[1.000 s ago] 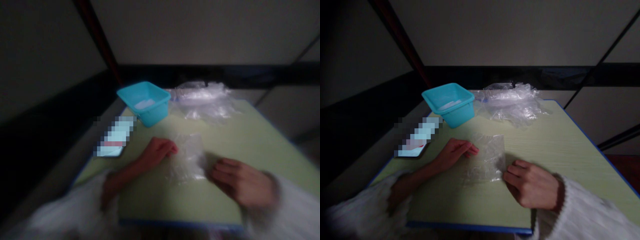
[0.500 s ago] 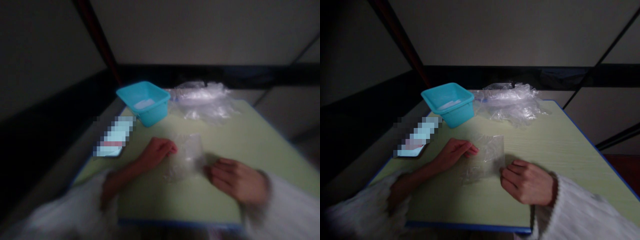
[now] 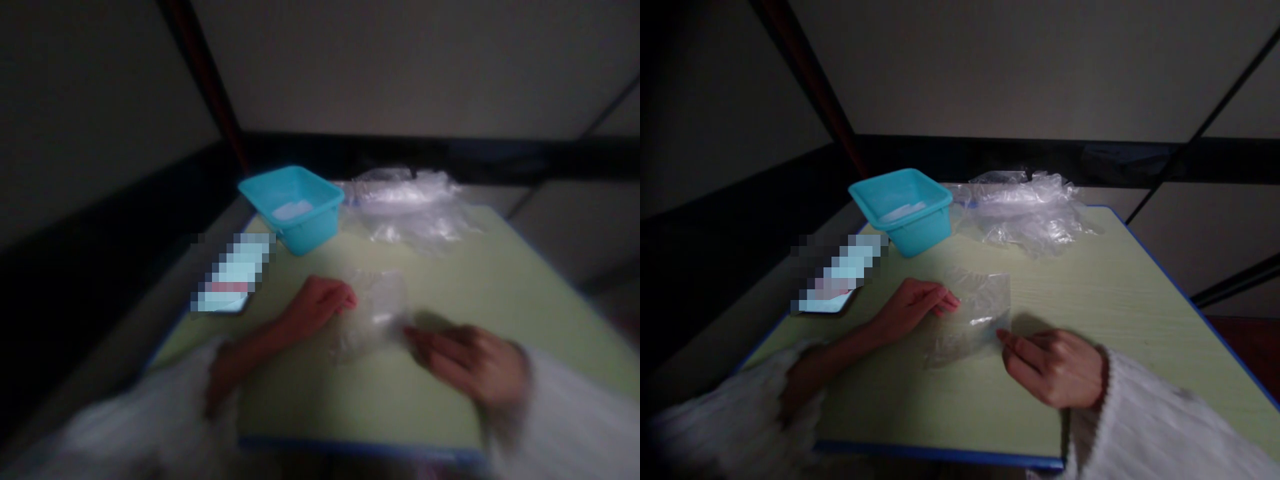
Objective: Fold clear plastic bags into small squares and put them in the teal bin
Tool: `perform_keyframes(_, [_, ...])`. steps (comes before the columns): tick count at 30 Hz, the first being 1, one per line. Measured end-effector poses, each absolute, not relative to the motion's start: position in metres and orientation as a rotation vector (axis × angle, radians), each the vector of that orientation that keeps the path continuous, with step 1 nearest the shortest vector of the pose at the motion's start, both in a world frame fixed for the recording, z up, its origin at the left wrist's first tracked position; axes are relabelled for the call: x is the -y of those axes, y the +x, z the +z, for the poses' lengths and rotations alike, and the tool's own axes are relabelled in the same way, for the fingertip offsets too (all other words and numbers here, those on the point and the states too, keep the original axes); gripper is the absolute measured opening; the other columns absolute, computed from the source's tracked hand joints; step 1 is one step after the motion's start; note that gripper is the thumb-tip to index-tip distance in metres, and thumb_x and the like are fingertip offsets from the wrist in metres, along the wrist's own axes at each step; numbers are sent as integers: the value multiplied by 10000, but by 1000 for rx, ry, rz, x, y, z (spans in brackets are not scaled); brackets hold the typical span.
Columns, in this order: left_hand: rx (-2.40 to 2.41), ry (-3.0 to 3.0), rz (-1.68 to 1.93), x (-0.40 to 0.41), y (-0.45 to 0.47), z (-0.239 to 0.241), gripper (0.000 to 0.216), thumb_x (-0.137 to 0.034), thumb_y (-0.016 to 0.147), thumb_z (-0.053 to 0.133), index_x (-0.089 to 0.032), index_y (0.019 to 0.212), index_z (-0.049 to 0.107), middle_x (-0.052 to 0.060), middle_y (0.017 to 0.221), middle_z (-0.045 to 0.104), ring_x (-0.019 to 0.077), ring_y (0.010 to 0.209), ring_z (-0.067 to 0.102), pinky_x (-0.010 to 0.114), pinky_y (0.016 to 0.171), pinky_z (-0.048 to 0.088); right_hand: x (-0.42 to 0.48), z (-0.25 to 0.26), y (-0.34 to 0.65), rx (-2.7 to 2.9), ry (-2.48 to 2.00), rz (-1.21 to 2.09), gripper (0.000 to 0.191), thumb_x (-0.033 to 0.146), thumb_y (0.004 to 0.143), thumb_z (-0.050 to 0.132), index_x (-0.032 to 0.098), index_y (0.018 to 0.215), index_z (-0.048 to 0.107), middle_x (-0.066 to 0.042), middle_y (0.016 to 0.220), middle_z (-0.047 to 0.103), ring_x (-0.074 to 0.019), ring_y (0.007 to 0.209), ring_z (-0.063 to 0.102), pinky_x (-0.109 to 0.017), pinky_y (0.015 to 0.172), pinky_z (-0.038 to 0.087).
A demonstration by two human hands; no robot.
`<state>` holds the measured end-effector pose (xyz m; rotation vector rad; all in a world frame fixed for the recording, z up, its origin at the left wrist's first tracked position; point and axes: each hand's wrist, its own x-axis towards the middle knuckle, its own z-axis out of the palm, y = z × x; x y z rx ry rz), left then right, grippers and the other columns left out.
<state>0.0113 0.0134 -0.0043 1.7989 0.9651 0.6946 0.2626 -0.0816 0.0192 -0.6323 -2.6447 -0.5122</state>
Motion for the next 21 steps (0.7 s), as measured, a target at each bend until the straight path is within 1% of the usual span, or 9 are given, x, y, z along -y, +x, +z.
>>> perform_keyframes(5, [-959, 1803, 699, -14, 12, -7, 386, -372, 855, 435, -96, 752, 685, 101, 758, 721, 178, 679, 687, 229, 559, 514, 77, 15, 262, 2654, -536, -472, 309, 44, 922, 309, 104, 894, 610, -99, 809, 705, -137, 581, 620, -270, 509, 511])
perform_keyframes(10, [-960, 1797, 697, -14, 13, -6, 392, -378, 850, 435, -91, 761, 687, 113, 776, 722, 187, 692, 689, 235, 561, 514, 72, 11, 262, 2643, -561, -514, 292, 96, 949, 343, 128, 871, 622, -66, 764, 684, -141, 613, 600, -274, 496, 465])
perform_keyframes(14, [-956, 1774, 699, -14, 13, -3, 406, -386, 845, 428, -84, 762, 686, 123, 773, 720, 191, 694, 688, 243, 568, 514, 69, 7, 264, 2620, -603, -532, 300, 101, 949, 356, 132, 858, 641, -78, 823, 703, -161, 676, 615, -292, 548, 500])
perform_keyframes(17, [-972, 1766, 731, -16, 11, -2, 406, -388, 842, 419, -92, 733, 676, 111, 740, 714, 179, 668, 678, 237, 557, 506, 67, 4, 267, 2637, -646, -468, 311, 109, 950, 357, 125, 890, 661, -98, 952, 713, -189, 855, 653, -308, 659, 553])
perform_keyframes(19, [-997, 1754, 759, -18, 10, -2, 398, -383, 838, 414, -104, 687, 655, 95, 694, 701, 170, 636, 669, 220, 518, 485, 66, 2, 269, 2647, -672, -423, 323, 117, 949, 354, 125, 911, 675, -105, 1033, 705, -207, 964, 650, -316, 717, 571])
perform_keyframes(21, [-1021, 1736, 775, -20, 10, -2, 389, -379, 835, 412, -115, 653, 630, 82, 661, 686, 166, 619, 664, 200, 469, 451, 64, 0, 271, 2649, -711, -378, 323, 135, 947, 362, 132, 946, 684, -108, 1073, 698, -211, 997, 651, -314, 734, 584])
